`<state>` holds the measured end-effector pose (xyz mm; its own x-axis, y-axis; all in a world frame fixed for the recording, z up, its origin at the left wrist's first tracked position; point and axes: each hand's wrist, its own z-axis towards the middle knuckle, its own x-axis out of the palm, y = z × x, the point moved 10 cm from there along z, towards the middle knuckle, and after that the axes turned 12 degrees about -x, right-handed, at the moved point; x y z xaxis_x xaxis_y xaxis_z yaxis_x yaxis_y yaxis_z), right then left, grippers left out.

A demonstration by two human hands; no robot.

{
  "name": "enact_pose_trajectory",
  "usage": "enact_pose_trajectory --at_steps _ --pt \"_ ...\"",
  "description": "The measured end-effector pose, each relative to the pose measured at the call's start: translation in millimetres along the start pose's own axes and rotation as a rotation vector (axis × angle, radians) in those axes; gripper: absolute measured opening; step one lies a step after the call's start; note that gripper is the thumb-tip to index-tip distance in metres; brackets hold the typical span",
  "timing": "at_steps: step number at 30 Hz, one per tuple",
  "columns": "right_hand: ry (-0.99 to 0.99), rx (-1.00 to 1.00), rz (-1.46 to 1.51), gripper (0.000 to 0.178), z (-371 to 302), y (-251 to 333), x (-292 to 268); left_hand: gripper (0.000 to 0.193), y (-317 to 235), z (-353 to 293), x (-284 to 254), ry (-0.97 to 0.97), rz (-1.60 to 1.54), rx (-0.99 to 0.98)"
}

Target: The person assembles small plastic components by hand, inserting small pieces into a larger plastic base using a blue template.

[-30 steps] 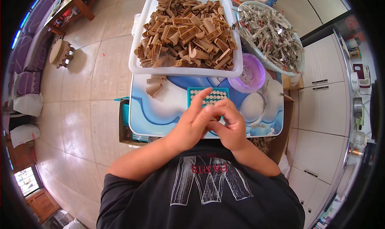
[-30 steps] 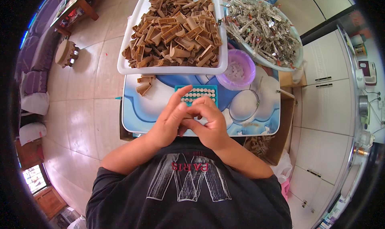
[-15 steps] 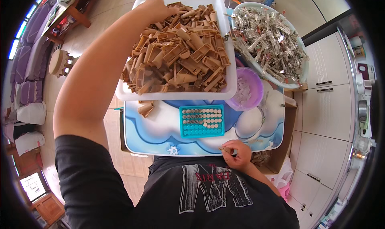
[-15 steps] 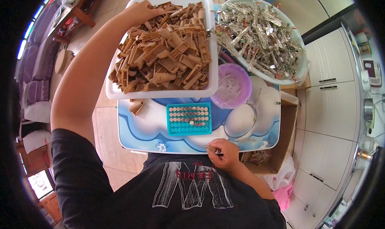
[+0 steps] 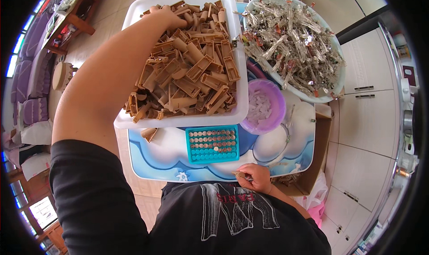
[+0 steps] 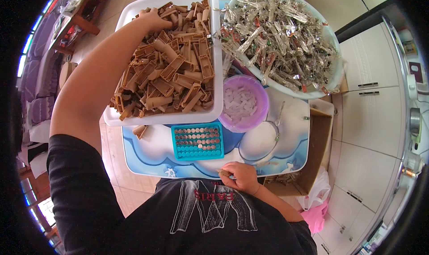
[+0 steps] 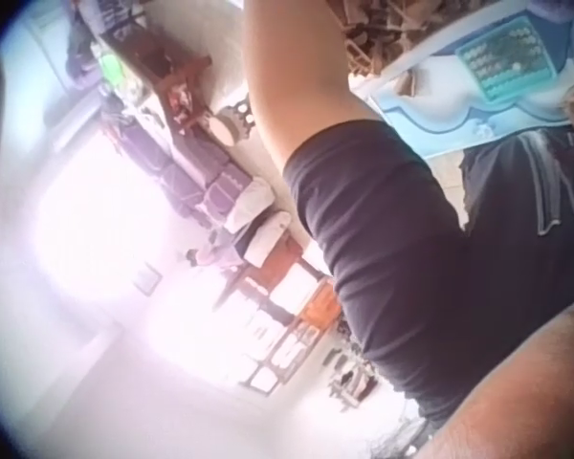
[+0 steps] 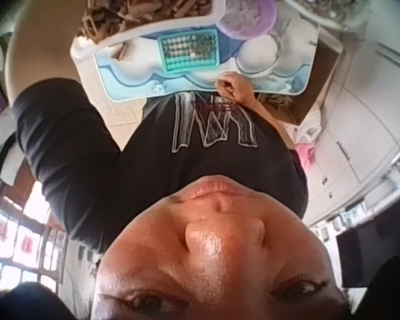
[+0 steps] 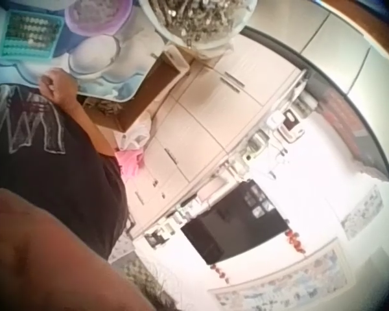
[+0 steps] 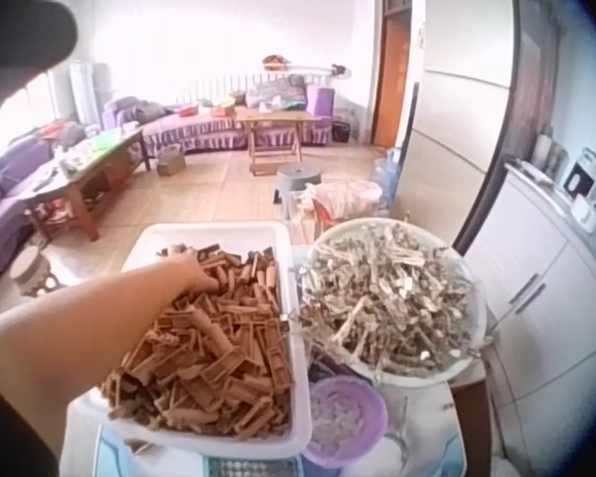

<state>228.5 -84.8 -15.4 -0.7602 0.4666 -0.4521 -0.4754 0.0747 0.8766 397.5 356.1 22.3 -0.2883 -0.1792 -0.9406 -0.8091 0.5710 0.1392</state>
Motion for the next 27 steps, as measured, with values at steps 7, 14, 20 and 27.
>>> enact_pose_trajectory --at_steps 7,14,20,27 --pt "0.029 -0.003 0.0 0.017 1 -1 2 0.107 14 4 5 0.001 -0.225 -0.234" --pt "-0.015 -0.06 -0.003 0.02 -1 0 0 0.105 3 -3 3 -0.056 -0.131 -0.204" --pt "-0.009 -0.107 -0.021 0.024 0 5 0 0.096 11 6 12 -0.112 -0.196 -0.294" --pt "-0.066 -0.224 -0.035 0.031 0 12 -4 0.091 12 -7 7 -0.107 -0.32 -0.261"
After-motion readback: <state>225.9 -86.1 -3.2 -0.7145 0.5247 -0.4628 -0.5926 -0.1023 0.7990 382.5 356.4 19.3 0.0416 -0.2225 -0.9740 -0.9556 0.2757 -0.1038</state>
